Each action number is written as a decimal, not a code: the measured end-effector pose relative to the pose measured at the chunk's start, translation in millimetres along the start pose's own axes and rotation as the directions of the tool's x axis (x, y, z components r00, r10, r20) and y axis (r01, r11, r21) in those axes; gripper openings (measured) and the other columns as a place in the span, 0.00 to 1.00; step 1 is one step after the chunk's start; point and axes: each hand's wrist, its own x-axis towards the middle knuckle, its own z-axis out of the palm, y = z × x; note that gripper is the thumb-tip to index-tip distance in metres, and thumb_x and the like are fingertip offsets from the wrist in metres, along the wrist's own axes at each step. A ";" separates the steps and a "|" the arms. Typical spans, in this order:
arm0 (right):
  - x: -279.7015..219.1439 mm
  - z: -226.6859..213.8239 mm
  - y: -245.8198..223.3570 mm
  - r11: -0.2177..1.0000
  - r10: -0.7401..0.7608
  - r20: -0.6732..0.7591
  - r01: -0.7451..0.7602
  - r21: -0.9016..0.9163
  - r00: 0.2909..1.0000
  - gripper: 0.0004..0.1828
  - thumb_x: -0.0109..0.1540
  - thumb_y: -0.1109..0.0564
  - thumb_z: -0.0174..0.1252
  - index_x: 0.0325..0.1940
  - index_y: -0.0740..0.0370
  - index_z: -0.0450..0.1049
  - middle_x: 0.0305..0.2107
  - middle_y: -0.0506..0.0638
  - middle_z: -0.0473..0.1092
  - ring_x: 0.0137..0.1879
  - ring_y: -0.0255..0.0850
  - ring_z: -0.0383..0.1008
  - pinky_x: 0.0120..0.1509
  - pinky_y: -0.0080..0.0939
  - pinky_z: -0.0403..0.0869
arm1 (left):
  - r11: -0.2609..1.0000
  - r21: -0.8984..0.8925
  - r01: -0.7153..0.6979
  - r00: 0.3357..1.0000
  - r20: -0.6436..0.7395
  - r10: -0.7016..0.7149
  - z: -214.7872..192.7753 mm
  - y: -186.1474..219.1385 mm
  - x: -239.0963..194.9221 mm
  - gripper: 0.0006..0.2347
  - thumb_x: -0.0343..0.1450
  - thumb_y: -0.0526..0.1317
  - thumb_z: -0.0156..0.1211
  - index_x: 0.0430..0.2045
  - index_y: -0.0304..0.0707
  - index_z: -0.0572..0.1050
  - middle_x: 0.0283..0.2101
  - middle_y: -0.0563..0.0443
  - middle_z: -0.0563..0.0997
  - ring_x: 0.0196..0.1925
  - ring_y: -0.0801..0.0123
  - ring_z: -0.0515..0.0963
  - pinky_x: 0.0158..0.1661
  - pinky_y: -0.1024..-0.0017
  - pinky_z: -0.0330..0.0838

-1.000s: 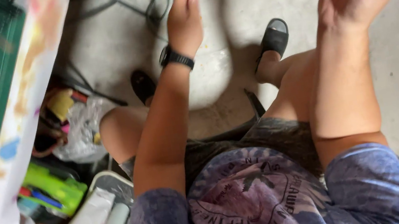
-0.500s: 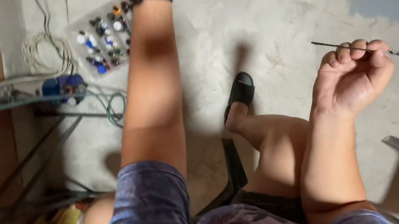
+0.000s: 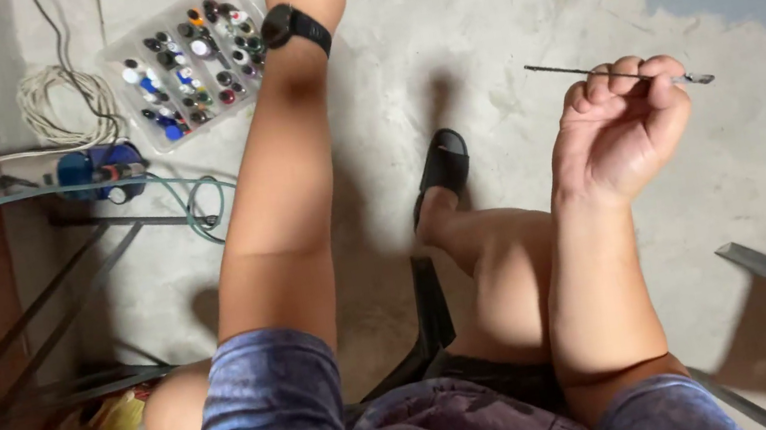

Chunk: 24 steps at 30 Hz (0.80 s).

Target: A person is working on a small red miniature part using a thin metal tool at a hobby desk, attempting to align or clean a small hole.

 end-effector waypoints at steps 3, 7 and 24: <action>4.0 3.5 5.0 0.999 0.029 -0.002 -0.029 0.026 1.000 0.02 0.62 0.56 0.56 0.35 0.54 0.72 0.28 0.46 0.65 0.31 0.39 0.63 0.37 0.36 0.65 | 0.999 0.040 -0.021 0.999 -0.036 0.023 -30.6 33.6 -5.4 0.08 0.73 0.41 0.51 0.31 0.39 0.78 0.32 0.39 0.83 0.37 0.36 0.79 0.37 0.44 0.70; 5.1 15.4 11.2 0.995 0.052 -0.109 -0.043 0.090 0.993 0.02 0.60 0.59 0.55 0.32 0.57 0.70 0.24 0.46 0.61 0.30 0.41 0.62 0.35 0.37 0.65 | 0.970 -0.015 -0.244 0.968 -0.071 0.242 -105.8 66.5 -55.2 0.09 0.75 0.37 0.49 0.45 0.34 0.72 0.42 0.39 0.78 0.41 0.43 0.77 0.41 0.52 0.71; 18.8 16.5 100.8 0.995 0.100 0.111 -0.100 -0.005 0.989 0.06 0.63 0.52 0.56 0.35 0.55 0.71 0.27 0.48 0.68 0.33 0.43 0.71 0.40 0.38 0.74 | 0.698 0.507 -0.506 0.579 -0.400 0.710 -304.6 125.1 -221.2 0.05 0.77 0.38 0.55 0.39 0.49 0.80 0.40 0.54 0.78 0.41 0.61 0.79 0.42 0.64 0.77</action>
